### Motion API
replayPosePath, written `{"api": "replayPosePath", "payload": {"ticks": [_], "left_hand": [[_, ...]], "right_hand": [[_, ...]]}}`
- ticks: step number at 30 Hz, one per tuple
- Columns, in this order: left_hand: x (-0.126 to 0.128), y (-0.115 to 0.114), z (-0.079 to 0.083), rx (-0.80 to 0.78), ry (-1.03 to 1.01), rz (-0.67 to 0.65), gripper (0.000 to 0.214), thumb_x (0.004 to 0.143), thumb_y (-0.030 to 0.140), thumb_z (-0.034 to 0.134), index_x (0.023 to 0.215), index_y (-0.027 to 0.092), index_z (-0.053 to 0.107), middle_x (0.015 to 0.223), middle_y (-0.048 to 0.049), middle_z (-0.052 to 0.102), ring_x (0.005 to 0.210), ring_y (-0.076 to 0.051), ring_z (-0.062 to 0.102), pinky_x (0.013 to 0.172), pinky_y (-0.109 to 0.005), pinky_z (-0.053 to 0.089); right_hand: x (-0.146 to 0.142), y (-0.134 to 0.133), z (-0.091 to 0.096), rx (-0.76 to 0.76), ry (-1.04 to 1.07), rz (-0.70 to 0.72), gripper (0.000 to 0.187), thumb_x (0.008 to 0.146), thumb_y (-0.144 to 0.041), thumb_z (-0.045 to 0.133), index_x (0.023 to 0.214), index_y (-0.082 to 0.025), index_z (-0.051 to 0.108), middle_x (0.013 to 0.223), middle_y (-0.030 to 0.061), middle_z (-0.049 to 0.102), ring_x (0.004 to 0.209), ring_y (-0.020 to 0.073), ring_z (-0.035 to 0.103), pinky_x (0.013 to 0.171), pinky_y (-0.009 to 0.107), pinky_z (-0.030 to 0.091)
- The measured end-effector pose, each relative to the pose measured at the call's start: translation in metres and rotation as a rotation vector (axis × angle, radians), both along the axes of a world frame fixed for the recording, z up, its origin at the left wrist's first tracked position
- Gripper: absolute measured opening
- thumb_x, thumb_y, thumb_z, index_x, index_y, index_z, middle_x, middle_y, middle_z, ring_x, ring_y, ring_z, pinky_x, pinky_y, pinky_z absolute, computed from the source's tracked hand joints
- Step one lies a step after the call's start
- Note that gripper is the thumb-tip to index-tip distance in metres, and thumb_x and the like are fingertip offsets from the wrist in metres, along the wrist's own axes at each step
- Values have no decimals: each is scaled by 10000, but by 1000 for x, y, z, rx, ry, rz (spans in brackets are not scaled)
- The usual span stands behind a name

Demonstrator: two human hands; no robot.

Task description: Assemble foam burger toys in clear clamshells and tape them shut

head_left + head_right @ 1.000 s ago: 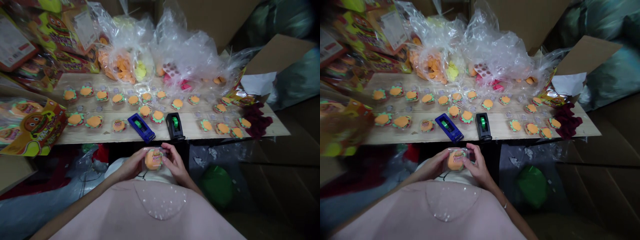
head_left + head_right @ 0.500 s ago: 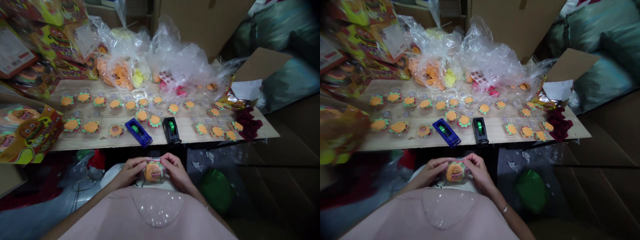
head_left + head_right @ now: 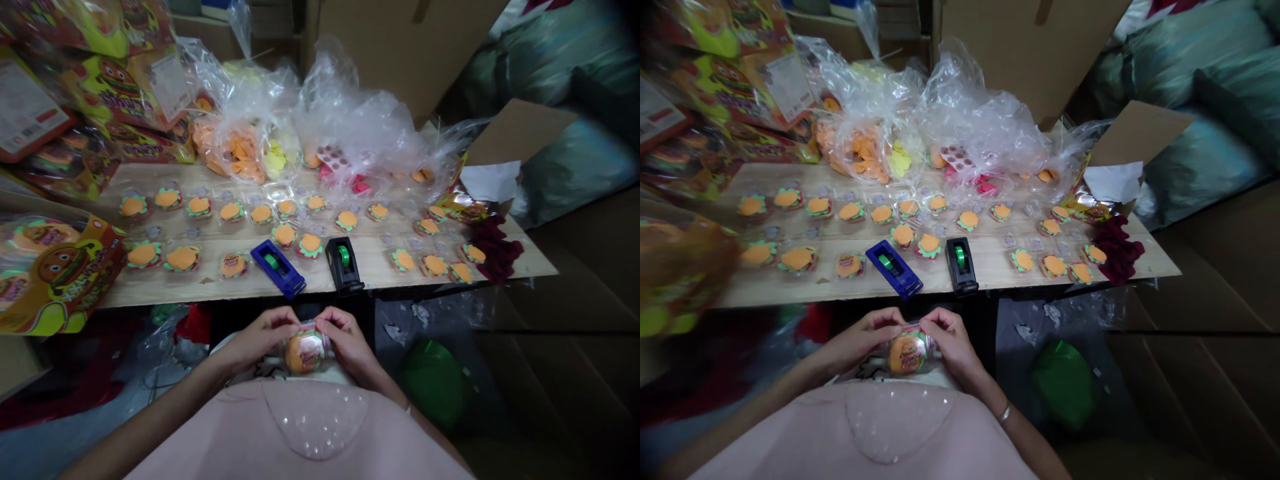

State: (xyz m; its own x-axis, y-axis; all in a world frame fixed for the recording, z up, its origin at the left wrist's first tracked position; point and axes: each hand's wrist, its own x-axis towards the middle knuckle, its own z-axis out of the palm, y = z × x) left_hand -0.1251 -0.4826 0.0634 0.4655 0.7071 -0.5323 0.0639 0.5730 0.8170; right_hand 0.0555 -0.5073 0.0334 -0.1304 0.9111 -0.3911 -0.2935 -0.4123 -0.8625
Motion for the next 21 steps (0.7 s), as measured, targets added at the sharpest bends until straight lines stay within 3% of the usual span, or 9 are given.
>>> {"api": "replayPosePath", "payload": {"ticks": [5, 9, 11, 14, 16, 19, 21], "left_hand": [[11, -1, -3, -22, -12, 145, 281, 720, 400, 664, 682, 165, 514, 569, 51, 480, 520, -87, 414, 483, -181, 302], [8, -13, -11, -11, -28, 270, 343, 688, 450, 688, 678, 159, 507, 593, 43, 498, 538, -89, 430, 506, -189, 333], [4, -17, -15, -1, -32, 332, 363, 677, 469, 697, 683, 157, 511, 612, 37, 516, 555, -94, 447, 526, -197, 357], [2, -13, -17, 15, -24, 385, 350, 698, 469, 680, 703, 163, 509, 640, 31, 538, 576, -103, 469, 546, -205, 381], [2, -5, -15, 44, 11, 339, 326, 726, 455, 656, 708, 165, 509, 633, 34, 530, 565, -98, 454, 532, -197, 367], [5, 5, -8, 108, 58, 127, 319, 729, 440, 658, 683, 152, 528, 597, 35, 502, 542, -88, 415, 499, -185, 325], [7, 5, -5, 139, 74, 62, 328, 715, 440, 674, 661, 147, 535, 578, 34, 491, 535, -89, 408, 492, -186, 316]], "right_hand": [[-8, 2, -1, 30, -67, -45, 249, 716, -402, 702, 728, -158, 652, 666, -8, 599, 592, 108, 505, 580, 231, 393], [-3, -14, 4, 75, -117, 64, 269, 741, -413, 684, 859, -172, 660, 757, 7, 627, 651, 120, 533, 612, 240, 411], [0, -20, 5, 35, -90, 125, 286, 732, -425, 689, 859, -171, 650, 716, -2, 614, 602, 109, 516, 570, 232, 398], [-1, -19, 3, 14, -73, 108, 306, 740, -453, 674, 806, -159, 622, 635, -20, 568, 539, 95, 483, 527, 223, 383], [-4, -12, 2, 23, -51, 87, 299, 763, -454, 651, 788, -161, 599, 630, -28, 541, 530, 86, 462, 517, 214, 373], [-5, 0, 3, 54, -37, 85, 266, 767, -426, 658, 827, -177, 586, 689, -33, 532, 576, 84, 458, 542, 203, 363], [-4, 5, 5, 90, -63, 131, 264, 760, -422, 666, 799, -173, 587, 688, -31, 527, 590, 86, 450, 552, 203, 349]]}}
